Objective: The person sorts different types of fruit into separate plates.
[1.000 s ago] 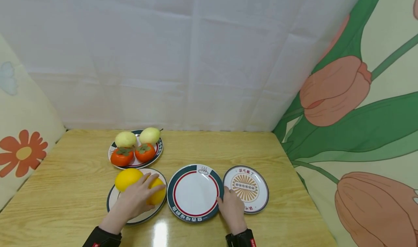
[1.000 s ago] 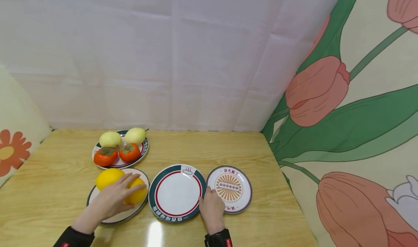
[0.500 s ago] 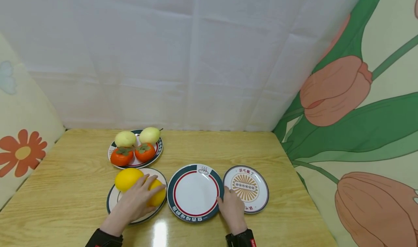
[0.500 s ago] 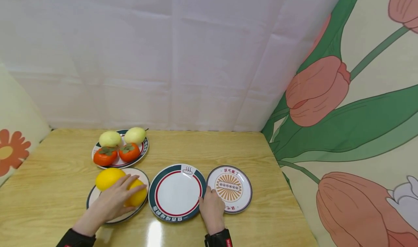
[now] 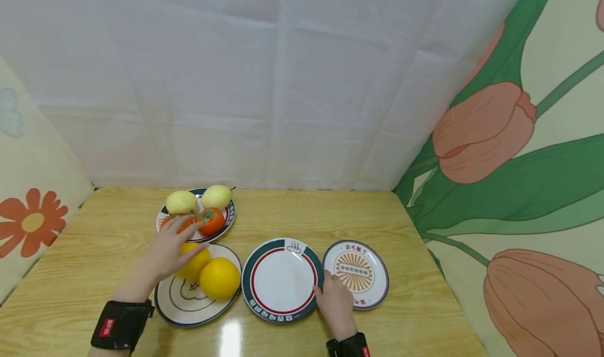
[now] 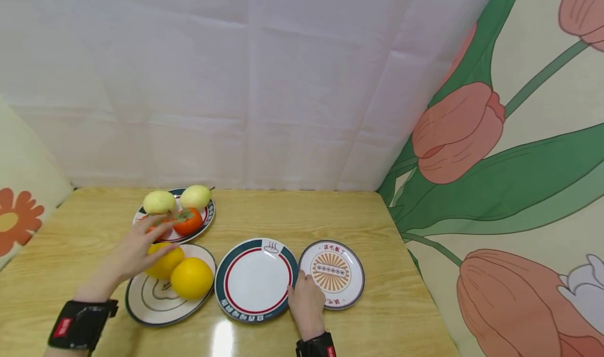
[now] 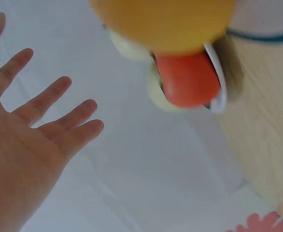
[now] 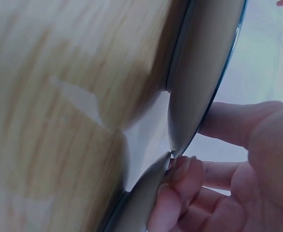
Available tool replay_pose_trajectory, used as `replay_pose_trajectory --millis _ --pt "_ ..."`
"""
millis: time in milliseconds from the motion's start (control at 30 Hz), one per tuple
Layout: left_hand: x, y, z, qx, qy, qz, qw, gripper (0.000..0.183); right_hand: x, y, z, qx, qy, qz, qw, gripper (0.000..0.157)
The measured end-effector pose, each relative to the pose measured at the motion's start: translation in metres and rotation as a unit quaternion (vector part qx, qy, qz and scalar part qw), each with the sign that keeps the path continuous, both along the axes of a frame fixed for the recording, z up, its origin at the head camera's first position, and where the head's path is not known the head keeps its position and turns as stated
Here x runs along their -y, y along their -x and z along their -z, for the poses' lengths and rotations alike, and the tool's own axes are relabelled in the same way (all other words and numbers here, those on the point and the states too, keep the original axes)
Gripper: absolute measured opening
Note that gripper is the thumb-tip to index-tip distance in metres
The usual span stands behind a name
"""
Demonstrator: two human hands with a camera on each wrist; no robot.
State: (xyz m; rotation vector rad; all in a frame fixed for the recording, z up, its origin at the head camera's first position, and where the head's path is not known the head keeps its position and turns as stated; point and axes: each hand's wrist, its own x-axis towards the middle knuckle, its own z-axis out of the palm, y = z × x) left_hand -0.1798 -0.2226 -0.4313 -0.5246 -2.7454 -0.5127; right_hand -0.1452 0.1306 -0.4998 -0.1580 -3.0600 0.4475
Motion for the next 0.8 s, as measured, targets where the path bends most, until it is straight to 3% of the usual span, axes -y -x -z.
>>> replay_pose_trajectory --millis 167,367,600,800 --pt "0.036 0.032 0.000 0.106 -0.009 -0.045 0.9932 0.049 -0.001 0.000 0.000 0.006 0.005 0.003 1.000 0.046" --pt "0.052 0.050 0.019 0.191 0.008 -0.041 0.9806 0.053 0.000 -0.002 0.001 0.012 0.012 0.001 1.000 0.046" --pt "0.061 0.056 0.038 0.227 -0.002 -0.056 0.9721 0.051 0.001 -0.002 0.002 0.005 0.004 0.000 1.000 0.045" --pt "0.061 0.061 0.041 0.200 -0.011 -0.057 0.9780 0.048 -0.001 -0.001 0.002 -0.026 -0.010 -0.006 1.000 0.045"
